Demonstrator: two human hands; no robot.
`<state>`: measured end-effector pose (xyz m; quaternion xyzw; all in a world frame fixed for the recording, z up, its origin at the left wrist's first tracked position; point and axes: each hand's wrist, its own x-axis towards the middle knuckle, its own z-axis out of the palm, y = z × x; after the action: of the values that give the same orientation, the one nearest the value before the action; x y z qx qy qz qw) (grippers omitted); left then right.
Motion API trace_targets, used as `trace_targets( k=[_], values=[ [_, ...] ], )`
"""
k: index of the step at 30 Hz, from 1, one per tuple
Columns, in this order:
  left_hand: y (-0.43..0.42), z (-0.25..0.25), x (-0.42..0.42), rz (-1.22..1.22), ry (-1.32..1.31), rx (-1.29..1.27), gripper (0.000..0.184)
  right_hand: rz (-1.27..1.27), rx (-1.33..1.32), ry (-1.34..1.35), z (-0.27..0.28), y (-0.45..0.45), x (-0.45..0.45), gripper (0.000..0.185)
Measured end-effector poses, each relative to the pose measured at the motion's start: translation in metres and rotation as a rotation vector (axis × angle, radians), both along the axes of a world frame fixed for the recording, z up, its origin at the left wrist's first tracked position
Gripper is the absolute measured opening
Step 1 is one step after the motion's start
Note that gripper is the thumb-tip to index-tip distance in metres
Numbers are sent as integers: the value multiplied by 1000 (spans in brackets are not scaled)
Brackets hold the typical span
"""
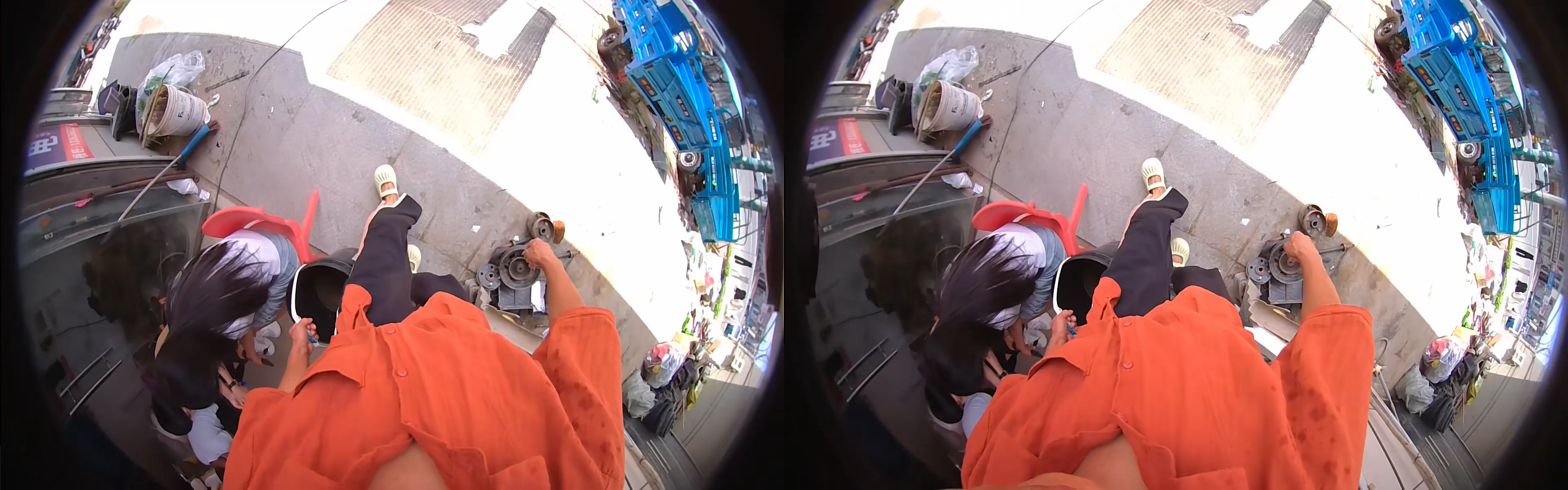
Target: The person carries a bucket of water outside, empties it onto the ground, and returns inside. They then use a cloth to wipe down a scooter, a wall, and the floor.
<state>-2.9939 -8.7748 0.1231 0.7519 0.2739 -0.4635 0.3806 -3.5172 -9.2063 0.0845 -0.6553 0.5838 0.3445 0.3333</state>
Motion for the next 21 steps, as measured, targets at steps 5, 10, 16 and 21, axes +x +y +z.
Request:
trace_targets(
  k=[5, 10, 16, 21],
  values=[
    [-107, -28, 45, 160, 93, -15, 19, 666, 63, -67, -28, -143, 6, 21],
    [-220, -45, 103, 245, 135, -70, 14, 936, 185, 278, 28, -267, 9, 20],
    [-371, -40, 184, 93, 72, -50, 12, 968, 215, 225, 20, -358, 78, 20],
    [-507, -19, 260, -117, -7, -65, 10, 1084, 280, 96, 14, -434, 160, 27]
  ],
)
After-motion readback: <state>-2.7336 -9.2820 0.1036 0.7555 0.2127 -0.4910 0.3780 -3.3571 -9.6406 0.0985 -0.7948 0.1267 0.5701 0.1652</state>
